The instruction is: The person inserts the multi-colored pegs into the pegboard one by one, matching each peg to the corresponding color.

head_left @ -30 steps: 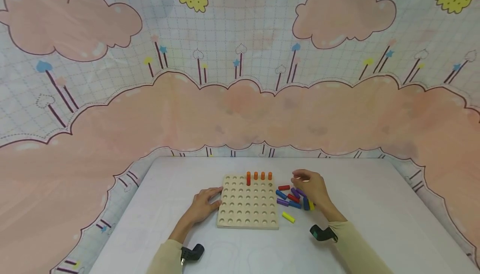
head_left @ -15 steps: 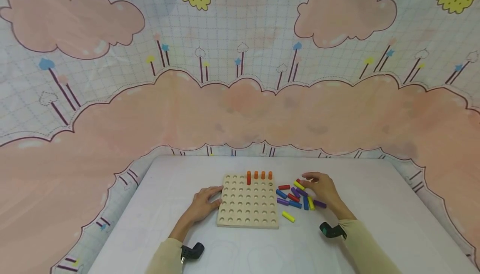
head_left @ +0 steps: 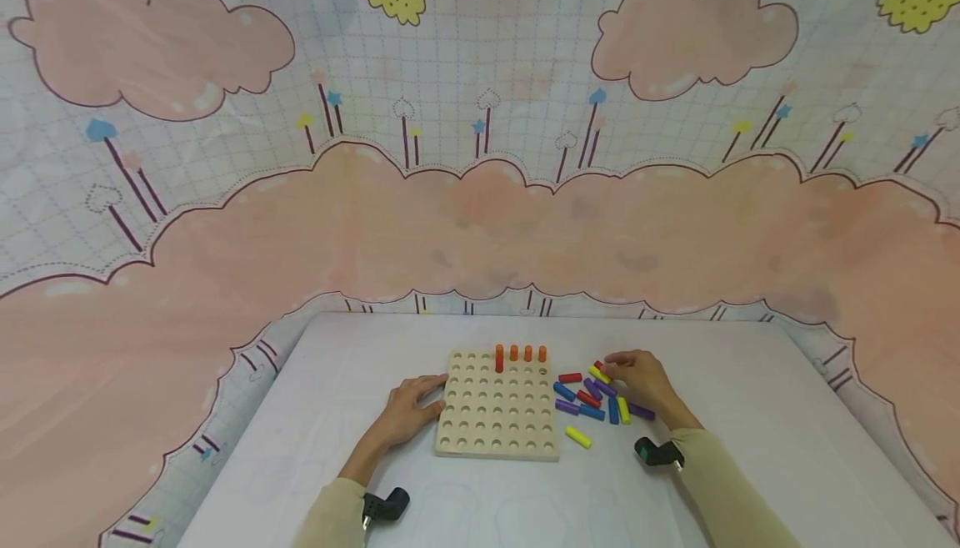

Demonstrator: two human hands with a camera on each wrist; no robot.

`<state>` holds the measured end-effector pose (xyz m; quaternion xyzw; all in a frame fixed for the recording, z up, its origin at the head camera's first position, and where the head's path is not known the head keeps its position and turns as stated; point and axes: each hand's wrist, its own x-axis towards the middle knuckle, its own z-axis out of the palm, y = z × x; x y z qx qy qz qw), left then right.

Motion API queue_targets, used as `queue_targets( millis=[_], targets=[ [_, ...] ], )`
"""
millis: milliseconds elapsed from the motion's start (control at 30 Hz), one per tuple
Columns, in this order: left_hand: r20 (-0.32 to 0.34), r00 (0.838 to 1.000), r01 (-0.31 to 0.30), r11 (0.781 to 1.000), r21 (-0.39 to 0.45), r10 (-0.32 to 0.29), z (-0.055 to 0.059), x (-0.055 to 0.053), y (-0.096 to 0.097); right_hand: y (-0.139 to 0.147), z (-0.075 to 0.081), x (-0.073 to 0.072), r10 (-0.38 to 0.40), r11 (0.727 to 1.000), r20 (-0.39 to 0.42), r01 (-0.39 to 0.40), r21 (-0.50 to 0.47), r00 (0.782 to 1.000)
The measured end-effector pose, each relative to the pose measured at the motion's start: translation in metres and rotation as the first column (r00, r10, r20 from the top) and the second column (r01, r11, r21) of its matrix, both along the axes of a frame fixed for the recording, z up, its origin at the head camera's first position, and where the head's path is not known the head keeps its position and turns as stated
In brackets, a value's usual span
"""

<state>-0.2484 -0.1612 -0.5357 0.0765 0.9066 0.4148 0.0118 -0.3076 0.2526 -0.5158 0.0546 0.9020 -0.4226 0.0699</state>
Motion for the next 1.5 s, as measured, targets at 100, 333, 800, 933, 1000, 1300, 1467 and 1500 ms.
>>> queue_targets(
  millis=[100, 333, 800, 933, 1000, 1300, 1467, 1500],
  targets=[
    [-0.004, 1.000, -0.001, 1.000, -0.002, 0.001, 0.000, 0.000, 0.000, 0.000, -0.003, -0.003, 0.006, 1.000, 0.004, -0.006, 0.023, 1.000],
    [-0.005, 1.000, -0.009, 1.000, 0.002, 0.009, 0.000, 0.000, 0.000, -0.002, -0.001, -0.005, 0.007, 0.997, 0.008, -0.007, 0.081, 1.000],
    [-0.011, 1.000, -0.011, 1.000, -0.007, 0.011, -0.002, -0.001, 0.000, -0.003, -0.003, -0.001, -0.024, 0.999, -0.020, 0.025, 0.044, 1.000],
    [-0.005, 1.000, -0.012, 1.000, -0.008, 0.012, -0.002, 0.000, 0.000, -0.003, -0.005, 0.001, -0.038, 0.999, -0.048, 0.038, -0.005, 0.998],
    [-0.004, 1.000, -0.013, 1.000, -0.006, 0.013, -0.002, 0.000, 0.000, -0.004, -0.003, 0.002, -0.044, 0.999, -0.061, 0.042, -0.025, 0.997],
    [-0.009, 1.000, -0.017, 1.000, -0.004, 0.017, -0.002, -0.001, 0.001, -0.011, 0.016, 0.008, -0.018, 0.999, -0.166, 0.011, -0.042, 0.986],
    [-0.011, 1.000, -0.018, 1.000, -0.005, 0.018, -0.003, -0.002, 0.002, -0.018, 0.026, 0.010, -0.015, 0.997, -0.163, 0.001, -0.083, 0.987],
    [-0.009, 1.000, -0.020, 1.000, -0.002, 0.020, -0.002, -0.002, 0.003, -0.020, 0.027, 0.010, -0.016, 0.996, -0.160, 0.001, -0.090, 0.987]
  ],
)
